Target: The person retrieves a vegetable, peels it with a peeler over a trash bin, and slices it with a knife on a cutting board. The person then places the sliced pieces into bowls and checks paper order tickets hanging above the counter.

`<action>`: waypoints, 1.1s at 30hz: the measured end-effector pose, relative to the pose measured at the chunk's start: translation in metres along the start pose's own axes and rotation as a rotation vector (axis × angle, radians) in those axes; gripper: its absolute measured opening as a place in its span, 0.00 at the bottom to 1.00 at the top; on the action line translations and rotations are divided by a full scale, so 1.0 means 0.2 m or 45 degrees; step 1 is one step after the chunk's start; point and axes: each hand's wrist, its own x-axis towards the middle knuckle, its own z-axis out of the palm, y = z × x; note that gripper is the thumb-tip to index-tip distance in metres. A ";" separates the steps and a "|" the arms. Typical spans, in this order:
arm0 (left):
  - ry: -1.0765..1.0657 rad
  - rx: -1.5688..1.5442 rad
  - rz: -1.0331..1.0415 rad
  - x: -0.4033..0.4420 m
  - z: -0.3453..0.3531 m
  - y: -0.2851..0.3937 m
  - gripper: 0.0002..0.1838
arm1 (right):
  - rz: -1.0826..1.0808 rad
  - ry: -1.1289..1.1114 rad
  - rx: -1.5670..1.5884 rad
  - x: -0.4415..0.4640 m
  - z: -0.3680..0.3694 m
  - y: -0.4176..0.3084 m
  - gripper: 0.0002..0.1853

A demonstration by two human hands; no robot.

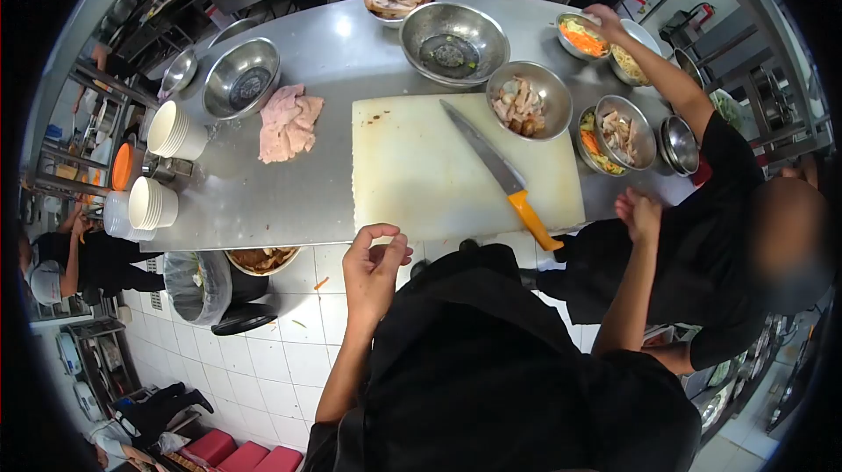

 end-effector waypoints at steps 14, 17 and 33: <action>0.002 -0.017 -0.053 0.03 0.44 0.05 0.09 | 0.065 -0.224 0.634 0.32 0.11 0.20 0.05; 0.071 -0.024 -0.122 -0.03 0.44 0.01 0.08 | 0.112 -0.167 0.579 0.29 0.14 0.18 0.07; 0.553 -0.067 0.111 -0.94 -0.54 -0.43 0.12 | -0.266 -1.078 0.207 -0.87 0.94 0.10 0.19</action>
